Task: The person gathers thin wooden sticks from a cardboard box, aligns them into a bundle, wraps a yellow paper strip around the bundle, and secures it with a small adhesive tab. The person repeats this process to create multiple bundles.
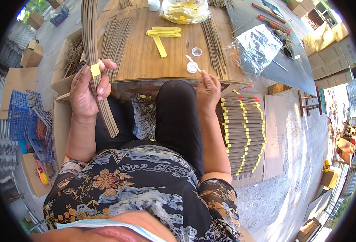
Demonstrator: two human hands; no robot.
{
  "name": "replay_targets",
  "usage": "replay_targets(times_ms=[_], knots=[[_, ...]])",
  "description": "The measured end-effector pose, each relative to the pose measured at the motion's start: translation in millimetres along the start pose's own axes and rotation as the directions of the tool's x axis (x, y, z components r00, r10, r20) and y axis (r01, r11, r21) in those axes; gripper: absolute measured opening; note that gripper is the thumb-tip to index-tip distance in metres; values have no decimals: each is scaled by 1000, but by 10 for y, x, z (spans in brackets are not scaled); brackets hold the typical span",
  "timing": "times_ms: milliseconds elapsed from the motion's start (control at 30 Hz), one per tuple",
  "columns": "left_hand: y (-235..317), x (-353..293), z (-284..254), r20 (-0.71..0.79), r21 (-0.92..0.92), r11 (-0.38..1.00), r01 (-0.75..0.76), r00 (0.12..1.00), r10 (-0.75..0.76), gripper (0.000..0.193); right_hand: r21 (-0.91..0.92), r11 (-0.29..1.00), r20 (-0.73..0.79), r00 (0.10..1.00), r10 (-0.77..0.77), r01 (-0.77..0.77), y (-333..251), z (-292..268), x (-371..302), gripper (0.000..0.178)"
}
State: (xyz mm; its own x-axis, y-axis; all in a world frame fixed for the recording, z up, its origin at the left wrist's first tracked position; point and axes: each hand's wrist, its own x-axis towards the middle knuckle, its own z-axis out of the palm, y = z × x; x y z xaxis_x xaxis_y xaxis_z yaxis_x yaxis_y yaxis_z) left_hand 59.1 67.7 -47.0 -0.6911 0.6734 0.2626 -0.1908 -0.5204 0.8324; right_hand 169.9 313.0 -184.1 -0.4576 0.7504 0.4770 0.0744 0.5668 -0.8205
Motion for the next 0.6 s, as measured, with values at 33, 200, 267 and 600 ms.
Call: replay_targets(times_ms=[33,200,267,600], knots=[[-14,18,20,7,15,1000,3,1000,-3,36,-94,993,-4,998,-69,68,122,56,-19,16],[-39,60,43,27,12,999,44,999,-44,31,-313,928,43,979,-197,201,298,224,50,17],[-43,65,32,27,46,998,42,999,-44,30,-320,921,89,975,-205,223,295,239,61,18],[-39,20,29,13,15,999,42,999,-43,26,334,915,461,886,49,-224,-765,111,-187,28]])
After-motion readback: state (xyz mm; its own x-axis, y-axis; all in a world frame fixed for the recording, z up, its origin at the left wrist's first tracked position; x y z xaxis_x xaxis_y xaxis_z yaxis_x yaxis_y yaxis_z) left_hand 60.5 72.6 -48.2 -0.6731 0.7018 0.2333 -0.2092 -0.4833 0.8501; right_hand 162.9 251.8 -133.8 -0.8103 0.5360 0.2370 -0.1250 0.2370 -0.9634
